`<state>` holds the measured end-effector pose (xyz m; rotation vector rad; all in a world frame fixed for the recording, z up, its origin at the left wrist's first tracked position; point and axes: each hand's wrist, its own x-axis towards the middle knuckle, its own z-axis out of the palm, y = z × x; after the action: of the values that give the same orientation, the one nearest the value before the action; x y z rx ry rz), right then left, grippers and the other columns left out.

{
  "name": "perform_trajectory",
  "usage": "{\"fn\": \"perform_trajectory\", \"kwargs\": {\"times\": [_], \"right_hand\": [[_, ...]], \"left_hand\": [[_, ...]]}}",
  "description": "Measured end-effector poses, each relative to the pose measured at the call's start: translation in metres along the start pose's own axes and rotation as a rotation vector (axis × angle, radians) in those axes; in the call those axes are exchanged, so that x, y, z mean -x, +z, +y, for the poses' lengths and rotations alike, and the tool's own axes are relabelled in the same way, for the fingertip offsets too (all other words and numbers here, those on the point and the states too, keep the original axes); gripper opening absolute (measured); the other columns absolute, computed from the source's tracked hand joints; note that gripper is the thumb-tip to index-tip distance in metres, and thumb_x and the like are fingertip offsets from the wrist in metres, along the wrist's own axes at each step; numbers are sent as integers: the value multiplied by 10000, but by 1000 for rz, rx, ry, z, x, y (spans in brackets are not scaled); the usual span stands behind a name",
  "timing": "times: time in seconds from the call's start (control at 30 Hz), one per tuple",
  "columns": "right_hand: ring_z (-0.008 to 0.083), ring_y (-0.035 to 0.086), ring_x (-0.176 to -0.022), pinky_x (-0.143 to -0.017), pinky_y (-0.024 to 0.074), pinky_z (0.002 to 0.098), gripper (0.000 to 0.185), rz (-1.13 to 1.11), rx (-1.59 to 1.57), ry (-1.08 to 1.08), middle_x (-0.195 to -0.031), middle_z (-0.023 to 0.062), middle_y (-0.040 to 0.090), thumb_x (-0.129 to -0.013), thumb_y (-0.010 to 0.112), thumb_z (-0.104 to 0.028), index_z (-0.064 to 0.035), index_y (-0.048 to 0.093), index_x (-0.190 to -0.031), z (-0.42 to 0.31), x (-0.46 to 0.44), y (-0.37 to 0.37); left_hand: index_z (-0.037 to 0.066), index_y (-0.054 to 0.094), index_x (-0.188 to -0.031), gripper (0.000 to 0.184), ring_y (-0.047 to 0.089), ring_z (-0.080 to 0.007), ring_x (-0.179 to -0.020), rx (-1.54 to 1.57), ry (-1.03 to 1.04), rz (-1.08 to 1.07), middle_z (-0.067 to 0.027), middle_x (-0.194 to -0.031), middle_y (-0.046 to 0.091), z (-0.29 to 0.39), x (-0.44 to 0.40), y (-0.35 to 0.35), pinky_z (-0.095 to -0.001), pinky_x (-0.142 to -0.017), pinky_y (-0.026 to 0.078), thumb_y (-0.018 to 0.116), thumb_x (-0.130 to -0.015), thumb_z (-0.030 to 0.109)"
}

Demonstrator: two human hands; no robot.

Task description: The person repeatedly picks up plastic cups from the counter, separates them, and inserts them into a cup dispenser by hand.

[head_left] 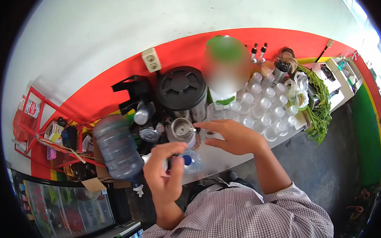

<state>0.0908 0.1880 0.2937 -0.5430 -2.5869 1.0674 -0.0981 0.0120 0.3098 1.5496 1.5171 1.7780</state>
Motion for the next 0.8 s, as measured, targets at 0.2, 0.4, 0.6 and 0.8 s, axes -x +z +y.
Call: {"fn": "perform_trajectory", "kwargs": {"times": [0.2, 0.4, 0.6, 0.8], "right_hand": [[380, 694, -1225, -1050, 542, 483, 587, 24, -20, 268, -1375, 210, 713, -1027, 718, -254, -86, 554, -1564, 63, 100, -29], [373, 700, -1211, -1046, 548, 481, 604, 96, -68, 420, -1385, 217, 703, -1017, 733, -272, -85, 556, -1564, 118, 165, -27], [340, 717, -1144, -964, 585, 443, 634, 156, -179, 454, -1423, 213, 675, -987, 757, -210, -77, 541, -1569, 171, 203, 6], [264, 718, -1034, -835, 607, 366, 799, 310, -308, 498, -1527, 193, 588, -932, 788, -77, -107, 422, -1642, 201, 194, 37]], "left_hand": [[-15, 756, -1177, 275, 726, -271, -1041, -107, 42, -380, -137, -1180, 777, 5, 0, 80, -379, -972, 535, 678, -915, 18], [2, 736, -1279, 313, 723, -224, -1089, -41, -242, -575, -113, -1227, 774, -60, 31, 158, -376, -1013, 526, 659, -984, 73], [15, 638, -1445, 399, 709, -207, -1181, 226, -556, -489, -104, -1431, 693, -134, 86, 203, -345, -1060, 518, 581, -1052, 46], [-10, 559, -1521, 480, 707, -211, -1192, 185, -701, -330, -139, -1502, 653, -173, 110, 214, -345, -1066, 521, 566, -1042, 11]]}}
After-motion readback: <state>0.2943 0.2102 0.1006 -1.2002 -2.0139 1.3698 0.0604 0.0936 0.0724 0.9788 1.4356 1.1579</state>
